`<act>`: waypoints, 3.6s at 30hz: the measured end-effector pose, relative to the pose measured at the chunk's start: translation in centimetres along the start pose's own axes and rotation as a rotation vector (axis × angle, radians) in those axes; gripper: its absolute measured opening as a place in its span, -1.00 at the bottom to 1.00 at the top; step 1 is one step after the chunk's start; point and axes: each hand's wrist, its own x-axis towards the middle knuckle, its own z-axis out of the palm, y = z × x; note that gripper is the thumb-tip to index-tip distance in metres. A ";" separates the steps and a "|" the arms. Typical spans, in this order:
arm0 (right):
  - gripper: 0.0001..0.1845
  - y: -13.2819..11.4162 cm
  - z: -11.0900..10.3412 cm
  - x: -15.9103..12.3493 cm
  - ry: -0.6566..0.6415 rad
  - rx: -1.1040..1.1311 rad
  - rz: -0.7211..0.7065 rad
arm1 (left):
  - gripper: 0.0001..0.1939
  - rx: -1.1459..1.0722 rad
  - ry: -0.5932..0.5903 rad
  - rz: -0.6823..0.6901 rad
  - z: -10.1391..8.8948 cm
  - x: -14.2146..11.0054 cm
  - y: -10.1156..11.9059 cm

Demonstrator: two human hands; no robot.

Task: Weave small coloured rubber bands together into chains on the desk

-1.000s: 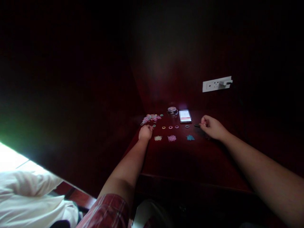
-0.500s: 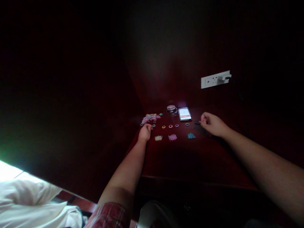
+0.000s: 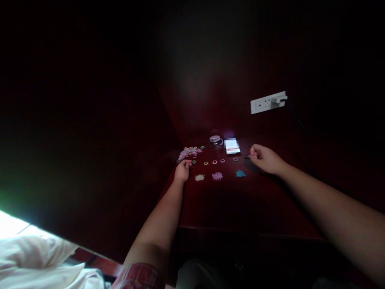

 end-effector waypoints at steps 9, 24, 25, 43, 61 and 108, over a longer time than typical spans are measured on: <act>-0.81 -0.2 0.2 0.0 -0.028 0.075 -0.020 | -0.82 -0.031 0.013 -0.001 -0.2 0.0 0.1; -0.88 -1.6 1.0 -0.3 -0.097 0.088 -0.103 | -0.81 -0.161 0.071 0.326 1.4 -3.2 8.8; -0.86 -2.0 1.2 -0.5 -0.134 0.123 -0.123 | -0.81 -0.177 0.009 0.371 2.1 -3.7 10.6; -0.85 -4.7 1.5 -1.2 -0.130 0.249 -0.121 | -0.80 -0.328 -0.339 0.466 6.2 -4.9 16.4; -0.80 -4.0 1.4 -1.3 -0.150 0.260 -0.105 | -0.89 -0.234 -0.198 0.687 5.8 -5.1 16.4; -0.77 -3.8 1.1 -1.3 -0.148 0.222 -0.149 | -0.79 -0.222 -0.162 0.684 5.5 -5.4 16.4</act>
